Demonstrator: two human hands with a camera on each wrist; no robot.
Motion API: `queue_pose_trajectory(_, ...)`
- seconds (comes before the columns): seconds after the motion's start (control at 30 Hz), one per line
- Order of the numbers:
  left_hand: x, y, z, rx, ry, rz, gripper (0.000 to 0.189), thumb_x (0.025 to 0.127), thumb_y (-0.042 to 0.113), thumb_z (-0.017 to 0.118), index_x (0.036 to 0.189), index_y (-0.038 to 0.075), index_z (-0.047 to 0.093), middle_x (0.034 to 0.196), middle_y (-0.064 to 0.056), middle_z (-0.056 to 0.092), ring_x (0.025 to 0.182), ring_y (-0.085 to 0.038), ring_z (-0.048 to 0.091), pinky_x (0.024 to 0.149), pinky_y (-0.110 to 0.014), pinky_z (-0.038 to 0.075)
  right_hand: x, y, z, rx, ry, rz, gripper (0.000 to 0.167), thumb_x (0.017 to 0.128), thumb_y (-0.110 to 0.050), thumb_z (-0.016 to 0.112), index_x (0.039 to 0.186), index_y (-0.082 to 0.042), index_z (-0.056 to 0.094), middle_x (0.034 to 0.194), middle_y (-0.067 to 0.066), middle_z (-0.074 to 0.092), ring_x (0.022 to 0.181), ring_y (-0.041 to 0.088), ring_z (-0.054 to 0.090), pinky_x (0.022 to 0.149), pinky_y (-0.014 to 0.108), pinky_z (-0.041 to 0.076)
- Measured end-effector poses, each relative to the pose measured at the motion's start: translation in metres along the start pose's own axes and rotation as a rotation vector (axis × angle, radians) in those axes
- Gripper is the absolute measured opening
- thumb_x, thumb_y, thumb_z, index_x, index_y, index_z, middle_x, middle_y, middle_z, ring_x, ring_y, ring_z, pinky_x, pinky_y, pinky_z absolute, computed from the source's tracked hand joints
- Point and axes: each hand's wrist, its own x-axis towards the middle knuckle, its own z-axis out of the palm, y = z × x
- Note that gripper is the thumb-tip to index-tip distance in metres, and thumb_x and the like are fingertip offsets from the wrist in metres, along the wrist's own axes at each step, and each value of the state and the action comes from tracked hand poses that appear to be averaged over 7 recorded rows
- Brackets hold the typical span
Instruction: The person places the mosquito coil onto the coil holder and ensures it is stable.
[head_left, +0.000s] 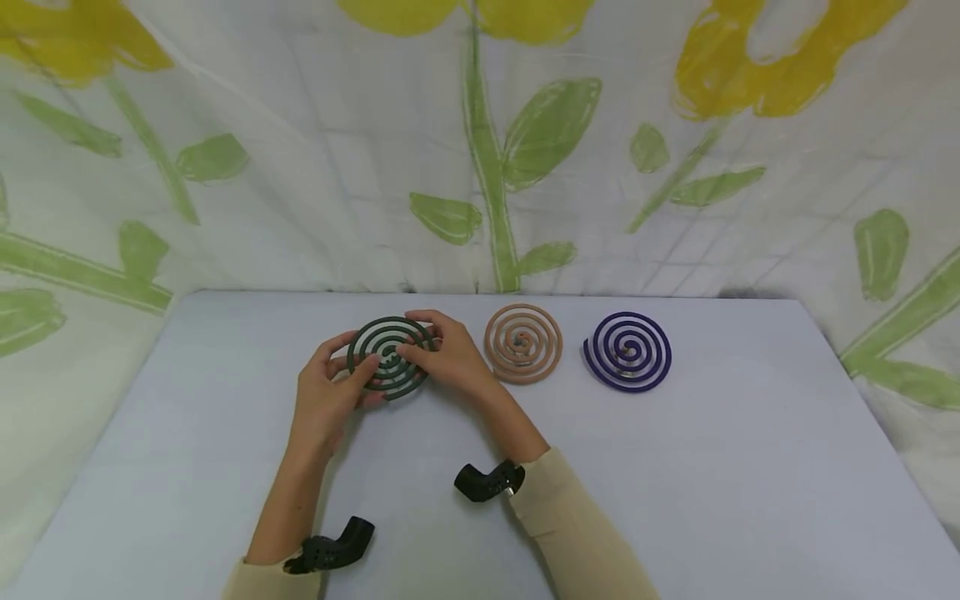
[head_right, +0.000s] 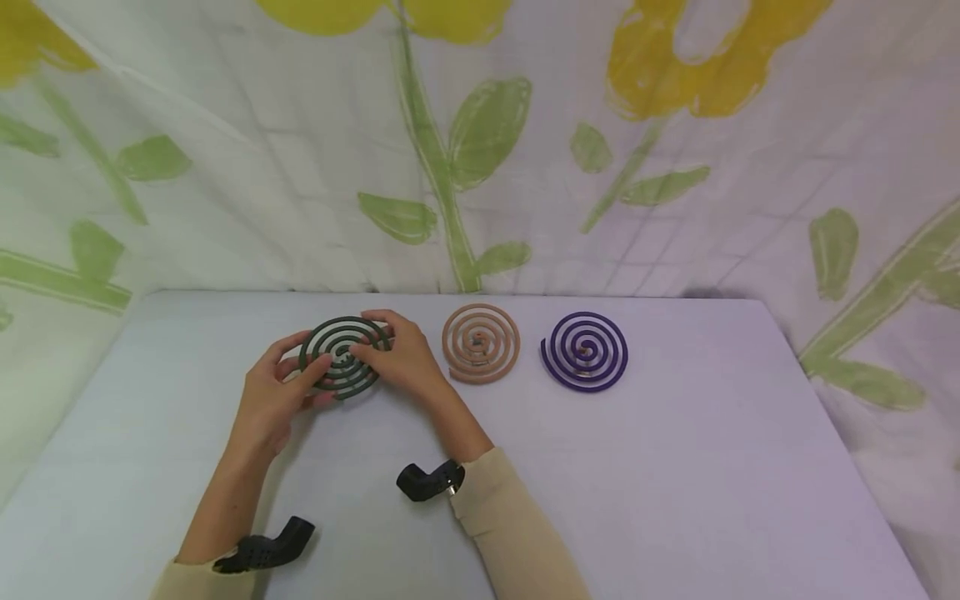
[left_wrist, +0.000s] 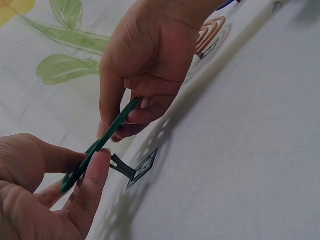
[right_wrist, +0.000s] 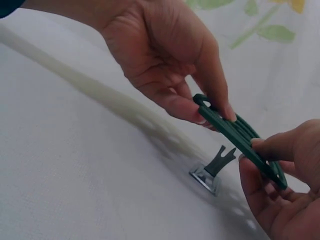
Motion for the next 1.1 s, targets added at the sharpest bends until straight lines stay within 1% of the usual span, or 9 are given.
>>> queue_pose_trajectory(0.1,-0.0025,0.0,-0.0001,0.001,0.001,0.008,0.068,0.103,0.018,0.07,0.163,0.017,0.037,0.127,-0.012,0.062,0.083,-0.004,0.072,0.07,-0.025,0.066,-0.0023,-0.0008,0.0007,0.007,0.002,-0.003,0.053,0.097,-0.02,0.077,0.147,-0.011,0.061,0.117,0.02,0.074,0.099,0.023,0.072,0.085,0.025,0.057)
queue_pose_trajectory(0.23,0.0,0.0006,-0.0002,0.006,-0.005,0.021,0.069,0.103,0.017,0.07,0.163,0.017,0.037,0.118,-0.009,0.064,0.081,-0.005,0.072,0.071,-0.026,0.066,-0.0016,-0.0019,0.0008,0.015,0.018,-0.009,0.052,0.098,-0.02,0.076,0.147,-0.011,0.061,0.118,0.019,0.074,0.101,0.025,0.072,0.087,0.029,0.058)
queue_pose_trajectory(0.33,0.0011,-0.0009,0.0,0.002,-0.01,0.022,0.068,0.103,0.016,0.07,0.162,0.016,0.038,0.115,-0.008,0.065,0.08,-0.006,0.072,0.07,-0.027,0.066,-0.0018,-0.001,0.0014,0.001,0.019,-0.005,0.052,0.098,-0.02,0.076,0.147,-0.011,0.061,0.118,0.019,0.073,0.102,0.025,0.071,0.089,0.031,0.058)
queue_pose_trajectory(0.47,0.0018,-0.0025,0.0003,0.001,-0.008,0.017,0.067,0.103,0.015,0.069,0.162,0.016,0.038,0.114,-0.007,0.065,0.08,-0.006,0.071,0.07,-0.027,0.066,-0.0014,0.0006,0.0023,-0.008,0.01,0.004,0.052,0.098,-0.021,0.076,0.147,-0.011,0.061,0.118,0.019,0.073,0.1,0.024,0.07,0.087,0.029,0.057)
queue_pose_trajectory(0.7,0.0028,-0.0029,0.0007,0.003,-0.014,0.019,0.066,0.103,0.011,0.068,0.162,0.017,0.039,0.116,-0.009,0.063,0.082,-0.007,0.071,0.071,-0.027,0.066,-0.001,-0.0007,0.0021,-0.016,0.024,0.013,0.05,0.098,-0.02,0.076,0.146,-0.013,0.062,0.118,0.018,0.073,0.101,0.025,0.07,0.085,0.028,0.056)
queue_pose_trajectory(0.97,0.0046,-0.0039,0.0006,-0.013,-0.016,0.019,0.066,0.103,0.009,0.067,0.162,0.016,0.038,0.121,-0.012,0.06,0.081,-0.006,0.071,0.072,-0.027,0.067,0.0015,0.0003,0.004,-0.041,0.031,0.001,0.05,0.097,-0.019,0.076,0.145,-0.011,0.063,0.12,0.02,0.073,0.105,0.029,0.07,0.089,0.033,0.058)
queue_pose_trajectory(1.1,0.0048,-0.0038,0.0003,-0.017,-0.01,0.017,0.066,0.103,0.009,0.067,0.162,0.016,0.038,0.121,-0.012,0.06,0.082,-0.007,0.071,0.071,-0.027,0.067,0.0017,-0.001,0.0043,-0.046,0.033,-0.01,0.05,0.097,-0.019,0.076,0.145,-0.01,0.063,0.119,0.02,0.073,0.104,0.03,0.07,0.089,0.033,0.057)
